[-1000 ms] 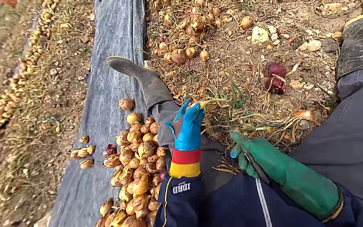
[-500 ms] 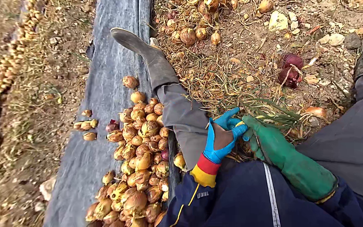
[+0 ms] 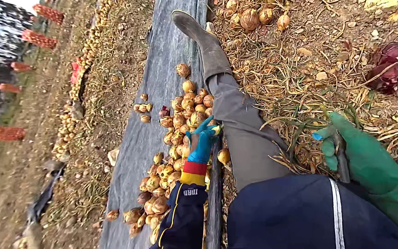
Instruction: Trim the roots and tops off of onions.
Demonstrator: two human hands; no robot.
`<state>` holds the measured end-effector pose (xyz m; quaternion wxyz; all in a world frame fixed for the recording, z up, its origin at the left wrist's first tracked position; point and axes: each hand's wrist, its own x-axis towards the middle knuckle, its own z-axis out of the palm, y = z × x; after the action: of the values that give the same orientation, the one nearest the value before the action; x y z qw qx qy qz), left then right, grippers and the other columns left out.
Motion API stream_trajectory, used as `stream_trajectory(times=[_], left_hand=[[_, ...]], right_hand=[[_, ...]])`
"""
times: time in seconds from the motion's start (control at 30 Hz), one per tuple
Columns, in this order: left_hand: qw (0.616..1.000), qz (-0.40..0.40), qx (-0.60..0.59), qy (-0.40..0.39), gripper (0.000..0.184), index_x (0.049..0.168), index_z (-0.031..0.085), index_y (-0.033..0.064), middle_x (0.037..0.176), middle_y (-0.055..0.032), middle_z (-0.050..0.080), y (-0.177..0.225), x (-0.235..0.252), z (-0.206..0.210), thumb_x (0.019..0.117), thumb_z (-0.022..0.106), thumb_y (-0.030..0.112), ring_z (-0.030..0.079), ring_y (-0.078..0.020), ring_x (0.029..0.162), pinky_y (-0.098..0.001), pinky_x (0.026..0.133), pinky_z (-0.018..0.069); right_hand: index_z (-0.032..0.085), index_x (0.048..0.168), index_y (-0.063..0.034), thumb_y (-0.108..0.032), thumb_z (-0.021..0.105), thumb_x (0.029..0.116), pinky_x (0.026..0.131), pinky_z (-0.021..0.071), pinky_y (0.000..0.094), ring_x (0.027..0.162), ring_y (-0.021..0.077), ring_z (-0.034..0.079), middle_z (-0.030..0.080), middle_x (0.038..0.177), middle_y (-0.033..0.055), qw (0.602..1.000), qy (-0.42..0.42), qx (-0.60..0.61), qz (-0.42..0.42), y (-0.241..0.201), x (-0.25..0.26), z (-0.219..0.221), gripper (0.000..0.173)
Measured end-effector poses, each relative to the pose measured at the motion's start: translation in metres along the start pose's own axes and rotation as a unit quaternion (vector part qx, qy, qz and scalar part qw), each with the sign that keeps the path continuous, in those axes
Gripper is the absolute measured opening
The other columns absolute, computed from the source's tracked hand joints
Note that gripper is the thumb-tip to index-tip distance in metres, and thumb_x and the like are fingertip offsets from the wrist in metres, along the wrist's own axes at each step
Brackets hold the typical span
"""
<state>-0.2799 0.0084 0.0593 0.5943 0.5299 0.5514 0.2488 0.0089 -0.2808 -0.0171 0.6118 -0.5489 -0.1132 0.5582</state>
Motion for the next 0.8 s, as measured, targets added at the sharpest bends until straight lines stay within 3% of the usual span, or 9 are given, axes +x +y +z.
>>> stream_trajectory(times=[0.1, 0.2, 0.23, 0.3, 0.37, 0.5, 0.6, 0.7, 0.8], left_hand=[[0.967, -0.099, -0.227, -0.061, 0.046, 0.149, 0.049, 0.024, 0.104, -0.0062, 0.066, -0.042, -0.002, -0.002, 0.1067, 0.034, 0.035, 0.065, -0.0161, 0.081, -0.0339, 0.069, 0.0568], [0.995, -0.077, -0.068, -0.011, 0.036, 0.135, 0.064, 0.019, 0.073, -0.0011, 0.06, -0.065, -0.007, -0.003, 0.107, 0.046, 0.033, 0.05, -0.0085, 0.05, -0.0233, 0.044, 0.0429], [0.996, -0.033, 0.08, 0.024, 0.033, 0.134, 0.067, 0.0205, 0.078, -0.0031, 0.066, -0.071, -0.011, -0.009, 0.1045, 0.057, 0.031, 0.053, -0.011, 0.053, -0.0257, 0.046, 0.0448], [0.916, 0.051, 0.39, 0.073, 0.04, 0.134, 0.068, 0.0198, 0.096, -0.0069, 0.076, -0.069, -0.024, -0.017, 0.094, 0.067, 0.023, 0.07, -0.0211, 0.076, -0.0422, 0.068, 0.0586], [0.844, 0.06, 0.532, 0.039, 0.041, 0.134, 0.067, 0.0085, 0.116, -0.0181, 0.072, -0.056, -0.031, -0.016, 0.0935, 0.066, 0.014, 0.069, -0.0358, 0.106, -0.0608, 0.095, 0.0516], [0.81, 0.045, 0.577, 0.094, 0.053, 0.146, 0.058, 0.0228, 0.127, -0.0012, 0.072, -0.112, -0.017, -0.043, 0.0939, 0.061, 0.034, 0.068, -0.0212, 0.116, -0.052, 0.101, 0.0536], [0.827, 0.006, 0.56, 0.052, 0.07, 0.145, 0.058, 0.0232, 0.131, -0.0003, 0.069, -0.122, -0.013, -0.041, 0.0854, 0.068, 0.057, 0.065, -0.0156, 0.122, -0.0469, 0.107, 0.0508], [0.818, 0.008, 0.575, 0.02, 0.084, 0.148, 0.055, 0.0189, 0.132, -0.0021, 0.069, -0.128, -0.009, -0.035, 0.0758, 0.073, 0.057, 0.065, -0.0165, 0.121, -0.0475, 0.105, 0.0516], [0.793, 0.048, 0.607, -0.016, 0.079, 0.147, 0.057, 0.0168, 0.134, -0.0028, 0.068, -0.127, -0.007, -0.045, 0.0777, 0.074, 0.052, 0.064, -0.0178, 0.123, -0.047, 0.106, 0.0505]], right_hand=[[0.067, 0.12, -0.0099, -0.069, 0.033, 0.1041, 0.045, 0.0564, 0.0395, 0.051, 0.022, 0.061, 0.063, 0.072, 0.0117, 1.0, 0.009, 0.009, 0.024, -0.008, -0.002, 0.004, 0.07], [0.066, 0.12, -0.0125, -0.063, 0.025, 0.1072, 0.043, 0.0513, 0.0327, 0.049, 0.017, 0.057, 0.062, 0.071, 0.007, 0.993, 0.091, -0.038, 0.069, -0.036, -0.014, 0.031, 0.066], [0.065, 0.117, -0.0103, -0.06, 0.023, 0.1083, 0.041, 0.0501, 0.0319, 0.047, 0.0161, 0.056, 0.061, 0.069, 0.0061, 0.99, 0.111, -0.051, 0.067, -0.038, -0.015, 0.037, 0.066], [0.06, 0.109, -0.0089, -0.051, 0.017, 0.1115, 0.044, 0.0524, 0.0306, 0.049, 0.0138, 0.058, 0.061, 0.067, 0.0024, 0.994, 0.086, -0.044, 0.043, -0.031, -0.013, 0.035, 0.061], [0.058, 0.102, -0.0091, -0.043, 0.015, 0.1126, 0.047, 0.0541, 0.0305, 0.049, 0.0128, 0.059, 0.061, 0.065, -0.0002, 0.994, 0.091, -0.049, 0.034, -0.032, -0.012, 0.04, 0.055], [0.062, 0.11, -0.0079, -0.043, 0.023, 0.1133, 0.053, 0.0558, 0.0326, 0.054, 0.0147, 0.062, 0.064, 0.071, 0.0021, 0.985, 0.124, -0.1, 0.062, -0.046, -0.014, 0.041, 0.053], [0.067, 0.114, -0.006, -0.049, 0.029, 0.1117, 0.049, 0.0566, 0.0348, 0.053, 0.0185, 0.063, 0.066, 0.072, 0.0069, 0.981, 0.157, -0.088, 0.064, -0.046, -0.012, 0.036, 0.058], [0.063, 0.113, -0.0078, -0.044, 0.025, 0.1134, 0.049, 0.0542, 0.0322, 0.054, 0.0169, 0.063, 0.067, 0.072, 0.0048, 0.981, 0.147, -0.103, 0.073, -0.046, -0.012, 0.034, 0.053], [0.069, 0.117, -0.0089, -0.068, 0.035, 0.1041, 0.051, 0.0596, 0.042, 0.056, 0.0261, 0.067, 0.07, 0.077, 0.0135, 0.991, 0.102, -0.059, 0.066, -0.024, 0.002, 0.007, 0.069]])
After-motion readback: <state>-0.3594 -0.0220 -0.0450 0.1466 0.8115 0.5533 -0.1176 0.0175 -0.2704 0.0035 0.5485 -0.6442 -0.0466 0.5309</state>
